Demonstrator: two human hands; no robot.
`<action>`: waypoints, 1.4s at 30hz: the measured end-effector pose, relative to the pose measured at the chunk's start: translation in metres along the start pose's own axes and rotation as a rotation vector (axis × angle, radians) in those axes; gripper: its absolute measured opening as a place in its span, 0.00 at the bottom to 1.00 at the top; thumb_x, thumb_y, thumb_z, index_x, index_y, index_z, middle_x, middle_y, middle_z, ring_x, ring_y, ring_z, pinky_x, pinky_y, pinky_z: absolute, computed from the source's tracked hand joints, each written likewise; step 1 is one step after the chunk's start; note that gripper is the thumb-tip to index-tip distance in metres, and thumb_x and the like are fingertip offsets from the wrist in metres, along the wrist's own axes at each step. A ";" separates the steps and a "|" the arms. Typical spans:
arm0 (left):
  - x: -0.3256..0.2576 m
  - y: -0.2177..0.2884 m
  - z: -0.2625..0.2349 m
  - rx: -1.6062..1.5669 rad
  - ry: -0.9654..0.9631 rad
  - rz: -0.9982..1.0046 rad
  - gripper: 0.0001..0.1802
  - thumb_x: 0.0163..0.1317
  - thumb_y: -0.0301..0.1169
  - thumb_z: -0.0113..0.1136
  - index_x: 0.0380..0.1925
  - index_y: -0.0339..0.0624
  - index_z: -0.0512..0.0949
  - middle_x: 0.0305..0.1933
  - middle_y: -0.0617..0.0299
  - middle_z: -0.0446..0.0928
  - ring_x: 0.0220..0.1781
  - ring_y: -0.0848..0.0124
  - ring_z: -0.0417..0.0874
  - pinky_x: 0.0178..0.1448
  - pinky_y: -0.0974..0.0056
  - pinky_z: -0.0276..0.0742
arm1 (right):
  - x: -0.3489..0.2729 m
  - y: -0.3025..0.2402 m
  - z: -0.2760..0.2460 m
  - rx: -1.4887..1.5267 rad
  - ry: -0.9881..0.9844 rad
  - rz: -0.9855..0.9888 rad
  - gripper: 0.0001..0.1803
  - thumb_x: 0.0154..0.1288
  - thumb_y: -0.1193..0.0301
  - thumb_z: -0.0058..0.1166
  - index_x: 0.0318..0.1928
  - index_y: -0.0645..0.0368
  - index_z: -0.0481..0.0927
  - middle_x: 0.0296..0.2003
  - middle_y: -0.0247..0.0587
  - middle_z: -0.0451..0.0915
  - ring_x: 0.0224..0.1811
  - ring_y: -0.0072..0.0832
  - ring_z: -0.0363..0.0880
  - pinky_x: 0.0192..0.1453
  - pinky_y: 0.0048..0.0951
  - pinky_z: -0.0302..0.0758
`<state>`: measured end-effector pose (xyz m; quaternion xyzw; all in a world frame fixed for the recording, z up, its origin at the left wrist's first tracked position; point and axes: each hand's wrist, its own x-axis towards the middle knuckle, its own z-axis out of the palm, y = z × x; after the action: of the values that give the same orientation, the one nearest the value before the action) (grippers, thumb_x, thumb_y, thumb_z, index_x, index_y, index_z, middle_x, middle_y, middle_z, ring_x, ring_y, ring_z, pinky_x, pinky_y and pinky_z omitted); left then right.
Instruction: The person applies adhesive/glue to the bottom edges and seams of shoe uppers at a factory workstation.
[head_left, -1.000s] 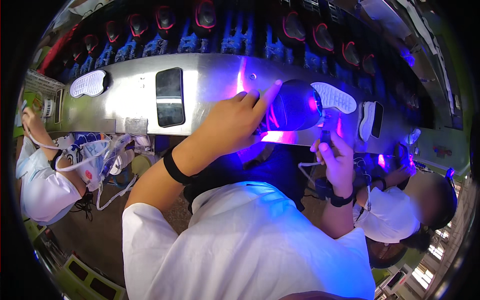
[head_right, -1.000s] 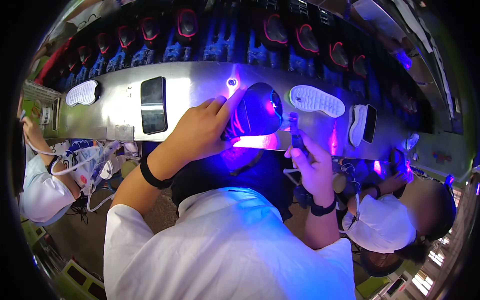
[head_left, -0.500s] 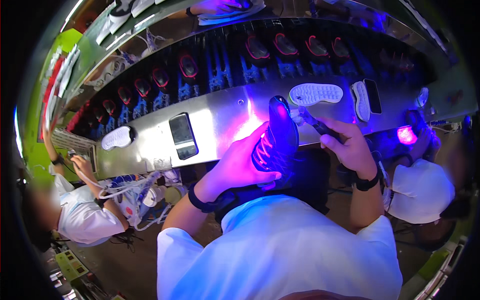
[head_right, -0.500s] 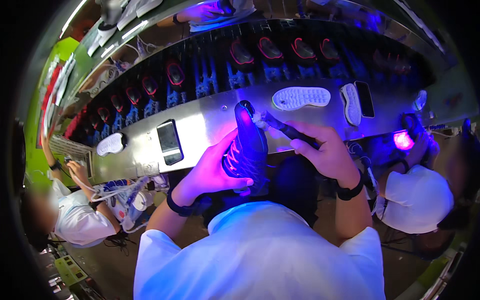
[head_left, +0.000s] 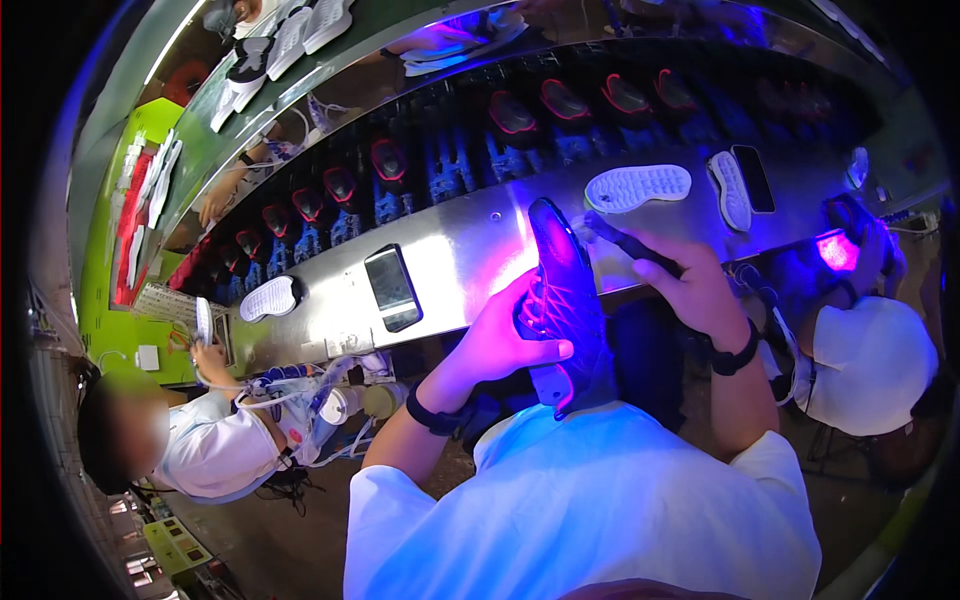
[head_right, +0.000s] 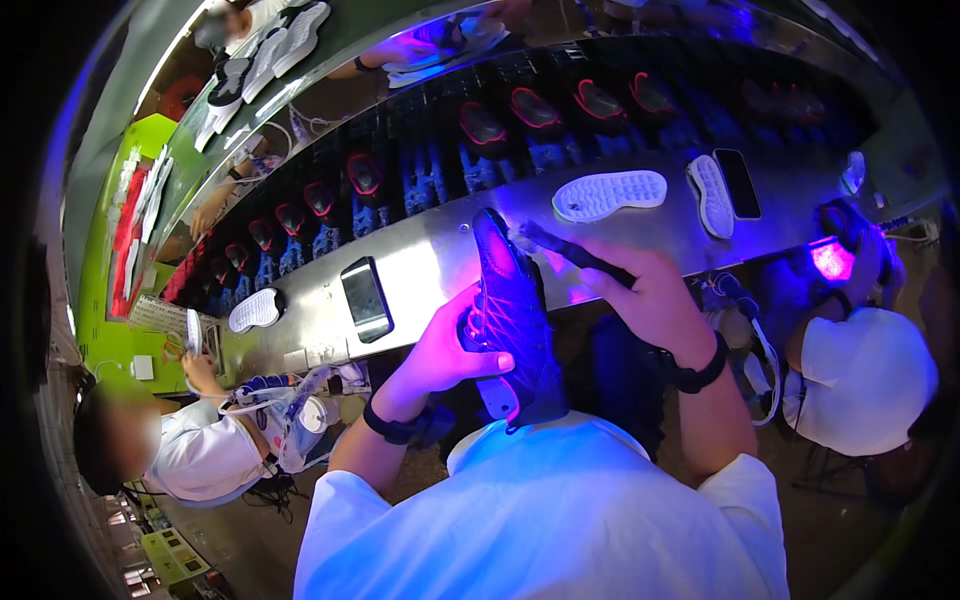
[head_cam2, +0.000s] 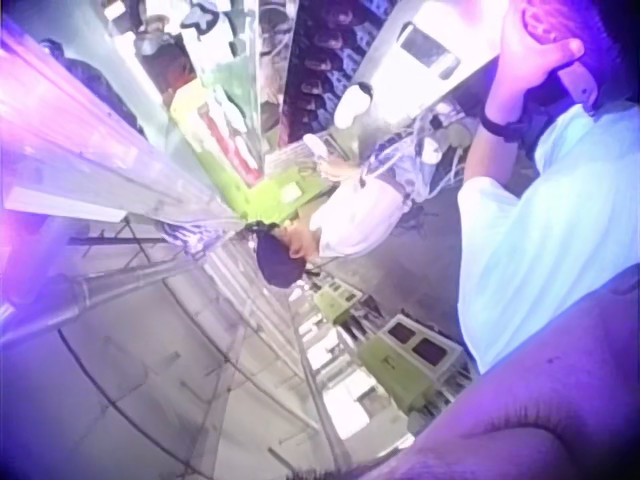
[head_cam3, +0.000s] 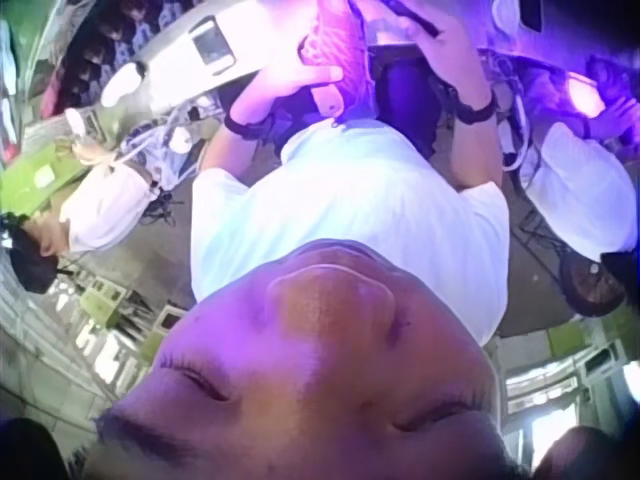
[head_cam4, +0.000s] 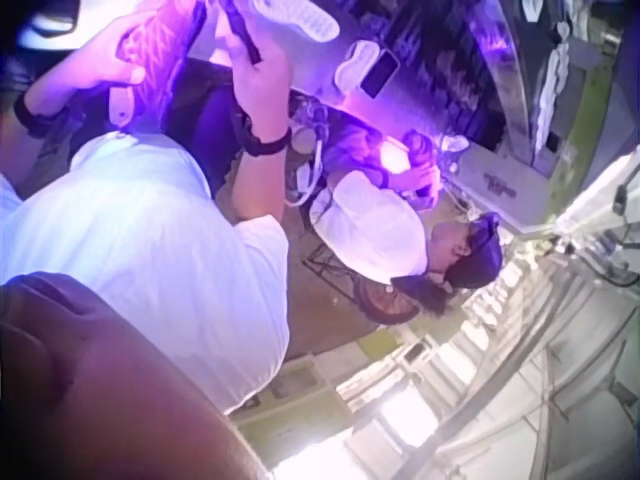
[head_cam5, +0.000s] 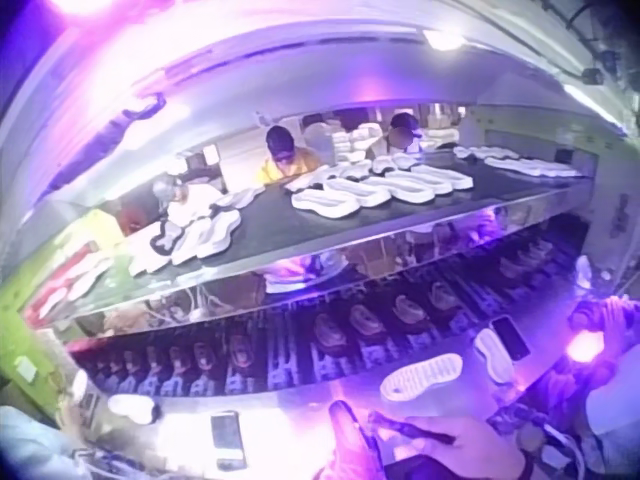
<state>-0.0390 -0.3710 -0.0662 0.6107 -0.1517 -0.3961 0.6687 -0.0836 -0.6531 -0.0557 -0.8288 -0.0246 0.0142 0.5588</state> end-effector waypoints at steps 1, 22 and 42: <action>-0.002 -0.002 0.000 -0.009 0.000 0.001 0.48 0.51 0.30 0.81 0.70 0.34 0.63 0.60 0.59 0.78 0.62 0.69 0.80 0.68 0.59 0.75 | 0.001 -0.001 0.003 -0.006 -0.005 0.004 0.21 0.69 0.75 0.62 0.61 0.62 0.80 0.51 0.46 0.86 0.49 0.28 0.84 0.57 0.31 0.77; -0.006 -0.030 -0.053 -0.145 0.314 -0.037 0.35 0.58 0.33 0.76 0.61 0.30 0.72 0.51 0.57 0.82 0.50 0.70 0.85 0.57 0.64 0.82 | -0.017 0.001 0.025 0.241 -0.374 0.364 0.22 0.71 0.73 0.60 0.63 0.63 0.79 0.36 0.31 0.82 0.33 0.18 0.75 0.41 0.25 0.75; 0.017 -0.005 0.004 -0.327 0.325 -0.186 0.23 0.70 0.43 0.63 0.55 0.37 0.76 0.43 0.63 0.84 0.41 0.75 0.86 0.42 0.70 0.83 | -0.068 -0.005 -0.026 -0.154 -0.150 0.075 0.23 0.62 0.76 0.65 0.59 0.58 0.82 0.38 0.46 0.85 0.36 0.34 0.81 0.47 0.30 0.75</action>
<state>-0.0326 -0.3855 -0.0746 0.5612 0.0809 -0.3719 0.7350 -0.1503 -0.6795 -0.0418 -0.8663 -0.0366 0.0951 0.4891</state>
